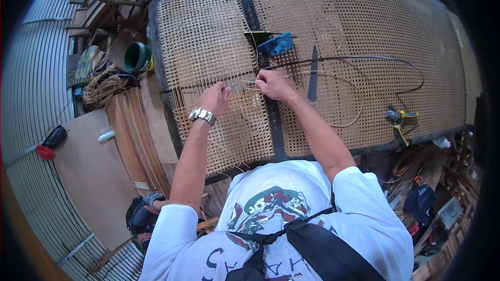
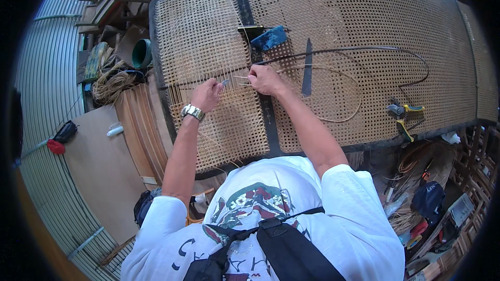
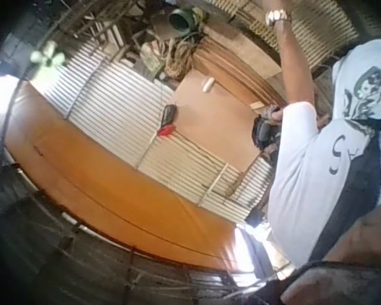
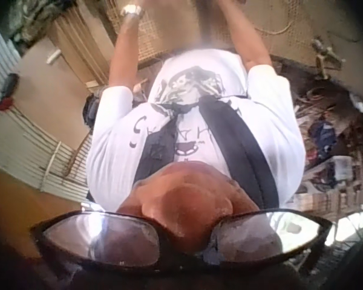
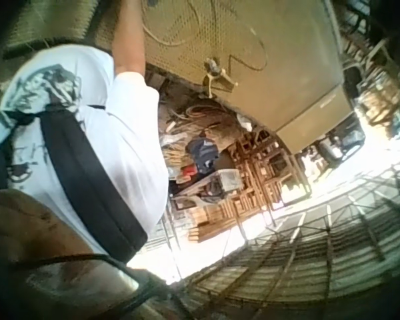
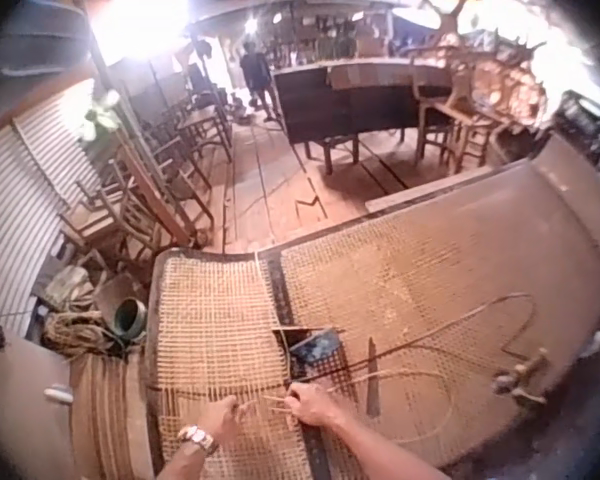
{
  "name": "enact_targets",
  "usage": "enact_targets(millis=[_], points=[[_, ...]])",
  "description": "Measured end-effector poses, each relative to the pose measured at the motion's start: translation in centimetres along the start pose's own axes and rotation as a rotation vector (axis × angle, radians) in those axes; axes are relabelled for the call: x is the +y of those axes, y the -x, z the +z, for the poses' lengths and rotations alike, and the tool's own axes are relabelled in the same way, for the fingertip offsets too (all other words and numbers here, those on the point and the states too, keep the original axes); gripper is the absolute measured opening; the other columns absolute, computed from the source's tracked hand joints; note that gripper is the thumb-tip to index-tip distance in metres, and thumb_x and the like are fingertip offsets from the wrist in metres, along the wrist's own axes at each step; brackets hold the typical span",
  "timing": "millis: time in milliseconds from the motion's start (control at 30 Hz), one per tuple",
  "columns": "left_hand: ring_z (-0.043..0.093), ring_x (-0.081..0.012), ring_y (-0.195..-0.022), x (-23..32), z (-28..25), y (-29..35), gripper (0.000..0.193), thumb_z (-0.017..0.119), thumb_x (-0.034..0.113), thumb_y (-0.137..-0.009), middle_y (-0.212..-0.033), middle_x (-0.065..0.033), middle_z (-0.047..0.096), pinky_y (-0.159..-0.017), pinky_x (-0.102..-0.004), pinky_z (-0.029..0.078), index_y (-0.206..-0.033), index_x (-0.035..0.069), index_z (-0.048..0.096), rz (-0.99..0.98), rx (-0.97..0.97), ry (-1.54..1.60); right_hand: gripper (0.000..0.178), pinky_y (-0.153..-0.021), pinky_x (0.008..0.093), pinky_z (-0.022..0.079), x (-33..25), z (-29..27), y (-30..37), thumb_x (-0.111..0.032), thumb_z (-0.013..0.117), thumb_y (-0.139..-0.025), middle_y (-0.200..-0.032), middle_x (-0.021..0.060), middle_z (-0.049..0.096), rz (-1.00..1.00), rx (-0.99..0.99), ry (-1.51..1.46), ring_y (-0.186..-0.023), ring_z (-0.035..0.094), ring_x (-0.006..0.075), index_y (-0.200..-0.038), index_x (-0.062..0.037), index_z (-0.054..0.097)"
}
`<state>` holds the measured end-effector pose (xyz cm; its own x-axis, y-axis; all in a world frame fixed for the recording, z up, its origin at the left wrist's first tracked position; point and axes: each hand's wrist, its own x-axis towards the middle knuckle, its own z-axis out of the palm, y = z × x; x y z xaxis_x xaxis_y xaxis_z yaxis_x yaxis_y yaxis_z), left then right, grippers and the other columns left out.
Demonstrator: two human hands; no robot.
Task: Weaving rattan or bamboo strips into a furniture frame or mat.
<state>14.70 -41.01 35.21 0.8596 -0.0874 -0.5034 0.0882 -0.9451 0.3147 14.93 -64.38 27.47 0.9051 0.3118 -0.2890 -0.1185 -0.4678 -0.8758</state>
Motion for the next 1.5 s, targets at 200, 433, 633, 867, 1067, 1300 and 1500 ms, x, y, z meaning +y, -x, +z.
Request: enact_targets(millis=[200,433,633,867,1067,1300,1500], points=[[0.07,-0.0381,-0.084,2.5,-1.2,-0.5,0.032,0.054,0.039,-0.1,-0.089,-0.0169,0.073,-0.072,-0.0498,0.055,-0.104,0.011,0.068,0.038,0.011,-0.185,0.022,-0.08,0.0433,0.054,0.1,0.9,-0.3,-0.021,0.064,-0.087,-0.089,0.0216,0.071,-0.09,0.131,-0.015,-0.087,0.07,0.0359,-0.089,0.0002,0.07],[0.071,-0.038,-0.087,4.5,-1.8,-1.0,0.029,0.053,0.031,-0.096,-0.092,-0.0181,0.074,-0.076,-0.0491,0.057,-0.106,0.011,0.072,-0.007,-0.068,-0.297,0.027,-0.077,0.0419,0.056,-0.2,0.7,-0.3,-0.028,0.067,-0.084,-0.088,0.0183,0.072,0.044,0.106,-0.074,-0.083,0.071,0.0327,-0.091,-0.0025,0.074],[0.072,-0.0364,-0.091,4.5,-1.6,-1.6,0.026,0.055,0.025,-0.094,-0.095,-0.019,0.074,-0.079,-0.047,0.058,-0.103,0.008,0.073,0.048,-0.048,-0.337,0.028,-0.075,0.0418,0.056,-0.9,0.6,-0.2,-0.03,0.067,-0.083,-0.086,0.0166,0.073,0.045,0.121,-0.05,-0.08,0.072,0.0322,-0.091,-0.0042,0.075],[0.073,-0.0342,-0.087,5.0,-2.2,-1.6,0.028,0.058,0.032,-0.094,-0.095,-0.0164,0.075,-0.075,-0.0467,0.059,-0.106,0.014,0.076,0.039,-0.056,-0.554,0.025,-0.073,0.0395,0.056,-0.4,1.2,0.4,-0.028,0.067,-0.084,-0.083,0.0151,0.074,0.037,0.215,-0.138,-0.077,0.072,0.0296,-0.089,-0.0052,0.075],[0.072,-0.0339,-0.091,5.5,-2.6,-0.6,0.029,0.053,0.024,-0.095,-0.097,-0.0144,0.075,-0.08,-0.0466,0.058,-0.115,0.019,0.074,0.03,-0.083,-0.326,0.026,-0.071,0.0364,0.056,-0.5,0.9,0.1,-0.029,0.069,-0.083,-0.082,0.0131,0.075,0.096,0.184,-0.212,-0.075,0.072,0.0248,-0.089,-0.0052,0.076],[0.073,-0.0334,-0.085,6.0,-2.3,-1.1,0.025,0.053,0.02,-0.096,-0.089,-0.0158,0.075,-0.075,-0.0459,0.059,-0.107,0.015,0.075,0.099,-0.05,-0.468,0.026,-0.07,0.0359,0.055,0.1,1.2,-0.2,-0.03,0.069,-0.084,-0.082,0.0127,0.075,0.066,0.204,-0.18,-0.074,0.072,0.0244,-0.089,-0.0048,0.076],[0.073,-0.0325,-0.082,6.5,-2.7,-0.5,0.028,0.052,0.021,-0.097,-0.089,-0.0144,0.075,-0.072,-0.0453,0.059,-0.112,0.018,0.076,0.099,-0.036,-0.354,0.027,-0.071,0.0359,0.056,0.0,1.0,-0.2,-0.029,0.069,-0.084,-0.082,0.0135,0.075,0.078,0.19,-0.205,-0.074,0.072,0.0243,-0.089,-0.0034,0.075]])
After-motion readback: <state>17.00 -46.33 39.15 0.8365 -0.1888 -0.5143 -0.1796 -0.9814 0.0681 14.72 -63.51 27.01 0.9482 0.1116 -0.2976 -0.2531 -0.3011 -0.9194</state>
